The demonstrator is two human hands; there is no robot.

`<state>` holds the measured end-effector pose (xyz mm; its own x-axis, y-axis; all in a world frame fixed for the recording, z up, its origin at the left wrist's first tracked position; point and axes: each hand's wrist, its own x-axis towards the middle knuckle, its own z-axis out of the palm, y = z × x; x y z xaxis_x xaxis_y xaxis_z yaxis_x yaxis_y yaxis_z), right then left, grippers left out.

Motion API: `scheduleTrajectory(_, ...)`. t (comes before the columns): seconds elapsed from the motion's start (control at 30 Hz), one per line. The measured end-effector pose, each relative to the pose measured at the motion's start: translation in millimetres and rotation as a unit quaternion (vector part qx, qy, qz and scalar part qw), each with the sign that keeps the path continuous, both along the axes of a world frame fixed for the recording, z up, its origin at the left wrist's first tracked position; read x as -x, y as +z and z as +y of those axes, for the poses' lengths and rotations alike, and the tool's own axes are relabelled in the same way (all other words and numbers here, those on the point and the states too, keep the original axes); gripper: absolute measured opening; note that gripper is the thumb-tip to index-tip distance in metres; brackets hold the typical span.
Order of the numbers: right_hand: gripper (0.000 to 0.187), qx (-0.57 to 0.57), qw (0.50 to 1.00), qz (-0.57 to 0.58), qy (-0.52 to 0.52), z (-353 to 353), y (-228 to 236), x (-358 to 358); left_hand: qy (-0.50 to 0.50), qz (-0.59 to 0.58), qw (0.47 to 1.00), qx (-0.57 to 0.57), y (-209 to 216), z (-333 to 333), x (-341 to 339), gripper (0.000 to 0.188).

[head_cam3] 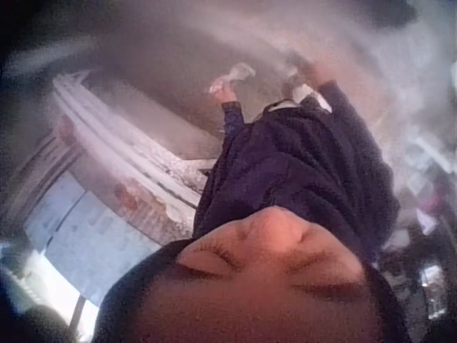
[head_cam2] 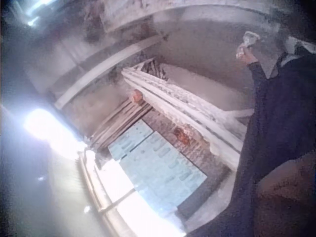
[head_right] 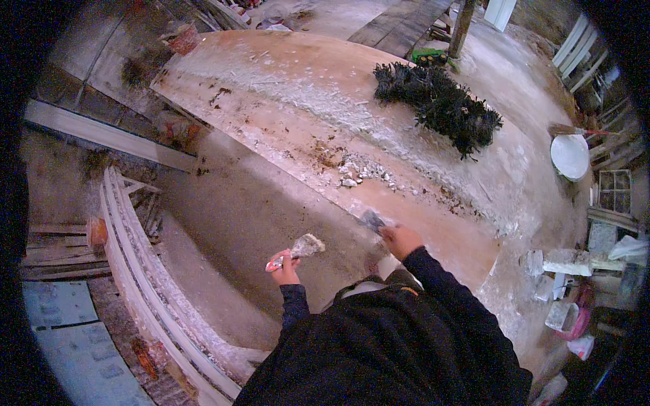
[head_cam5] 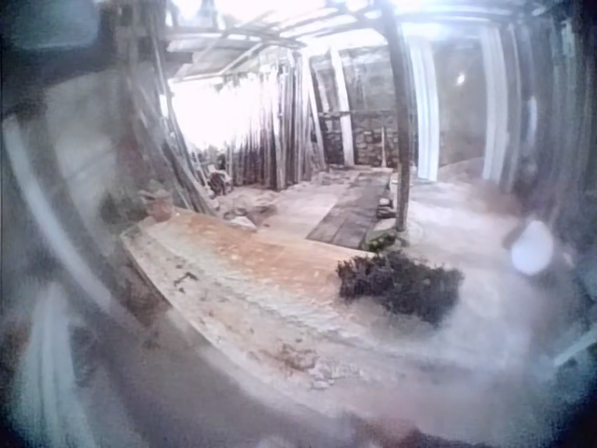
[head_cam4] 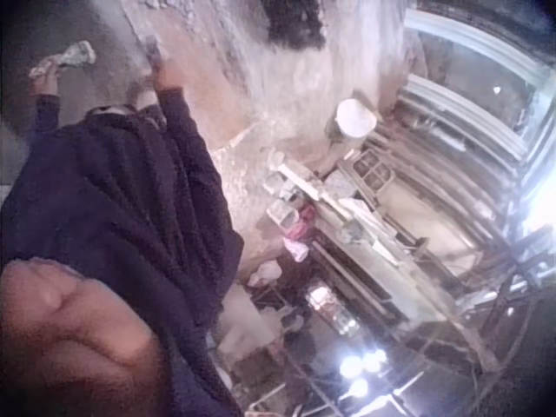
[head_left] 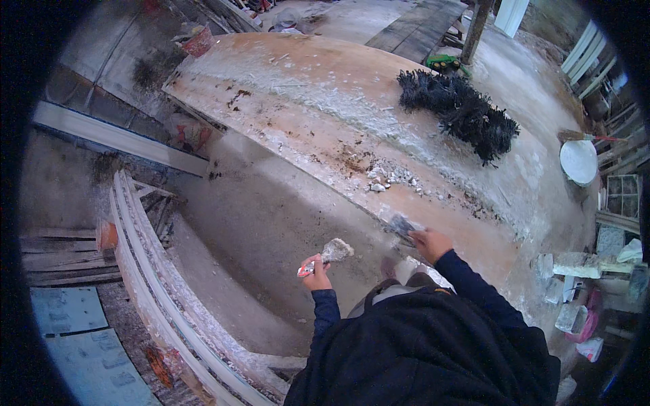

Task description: The person scrapes a white powdery residue from a large wooden board using a scraper and a brush. They repeatedly scrape the surface, gather the debris, and occasionally move a bucket containing tools.

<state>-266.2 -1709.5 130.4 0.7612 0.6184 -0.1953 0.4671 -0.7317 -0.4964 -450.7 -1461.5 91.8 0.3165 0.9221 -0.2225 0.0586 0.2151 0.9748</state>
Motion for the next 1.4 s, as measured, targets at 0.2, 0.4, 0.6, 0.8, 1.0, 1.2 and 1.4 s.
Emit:
scheduleTrajectory(0.2, 0.021, -0.008, 1.000, 0.007, 0.007, -27, 6, 9, 0.007, -0.012, 1.000, 0.021, 7, -3, 3, 0.016)
scheduleTrajectory(0.4, 0.022, -0.051, 0.998, -0.029, 0.010, 76, -13, -31, -0.042, -0.007, 0.998, 0.052, 6, -18, -17, 0.015)
scheduleTrajectory(0.6, 0.022, 0.013, 0.999, 0.002, 0.045, 35, 13, -17, -0.031, -0.046, 0.996, 0.064, 12, -25, -18, 0.015)
scheduleTrajectory(0.8, 0.024, -0.022, 1.000, 0.001, 0.021, 31, -5, -11, -0.042, -0.038, 0.996, 0.063, 16, -33, -16, 0.016)
scheduleTrajectory(1.0, 0.023, -0.034, 0.998, -0.020, 0.039, 123, -14, -50, -0.030, -0.043, 0.994, 0.097, 21, -41, -34, 0.018)
scheduleTrajectory(1.2, 0.025, -0.137, 0.985, 0.084, -0.058, -4, 29, -51, -0.110, -0.080, 0.986, 0.094, 26, -63, -96, 0.019)
scheduleTrajectory(1.4, 0.024, -0.170, 0.949, 0.111, -0.240, -137, 36, -21, -0.295, -0.024, 0.948, 0.119, -8, -96, -191, 0.012)
